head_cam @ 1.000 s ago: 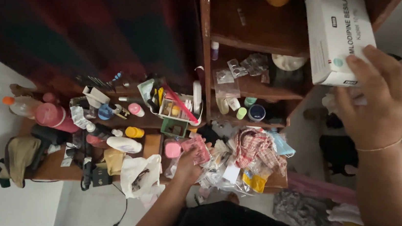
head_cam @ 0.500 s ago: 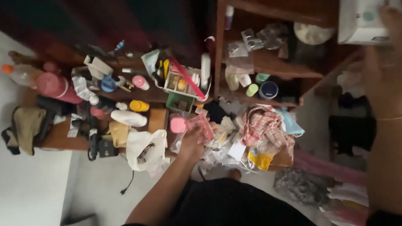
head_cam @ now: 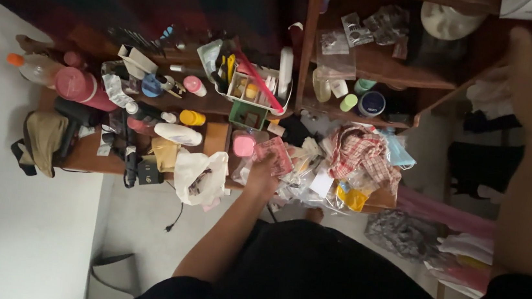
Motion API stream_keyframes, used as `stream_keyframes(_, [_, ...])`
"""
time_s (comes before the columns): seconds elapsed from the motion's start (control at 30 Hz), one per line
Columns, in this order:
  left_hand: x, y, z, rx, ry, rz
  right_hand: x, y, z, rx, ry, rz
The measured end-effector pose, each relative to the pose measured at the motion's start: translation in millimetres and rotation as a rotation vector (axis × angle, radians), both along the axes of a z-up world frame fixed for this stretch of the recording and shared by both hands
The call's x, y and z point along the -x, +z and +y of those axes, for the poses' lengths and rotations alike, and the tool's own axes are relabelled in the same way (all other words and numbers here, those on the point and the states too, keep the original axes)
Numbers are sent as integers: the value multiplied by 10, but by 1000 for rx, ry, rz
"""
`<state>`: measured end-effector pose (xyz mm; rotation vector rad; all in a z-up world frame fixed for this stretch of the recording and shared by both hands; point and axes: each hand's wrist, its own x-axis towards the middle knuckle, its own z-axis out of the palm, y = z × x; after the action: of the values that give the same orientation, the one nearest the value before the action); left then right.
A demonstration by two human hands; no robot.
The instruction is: The person organizes items on a cluttered vanity by picking up small packages, plastic bags, and boxes, then placing them into a drawer or back onto the shelf. They handle items one at a time, occasionally opening a drawer to store contents.
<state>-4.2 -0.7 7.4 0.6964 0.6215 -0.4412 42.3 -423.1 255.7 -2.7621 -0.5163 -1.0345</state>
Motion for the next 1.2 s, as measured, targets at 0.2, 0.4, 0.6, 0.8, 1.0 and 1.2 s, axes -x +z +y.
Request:
stream_keyframes(0.2, [-3,-128,-11,-170,24,191,345,-421,-183,-22,-212,-13])
stream_keyframes(0.4, [8,-417,0,-958,-809,48,551,13,788,-556,415,-64])
stream_keyframes(0.6, [94,-387,-173,14,12,80,744,-489,787,-388,37,-35])
stream_keyframes(0.8, [113,-178,-263,-30,-137,120,868,-818,795,-483,-66,185])
stream_keyframes(1.0, [155,-338,-318,-53,12,231,845,-1277,823,-519,-125,324])
stream_keyframes(1.2, [256,-404,-287,63,-70,130,796,-2252,1010,-546,-425,1052])
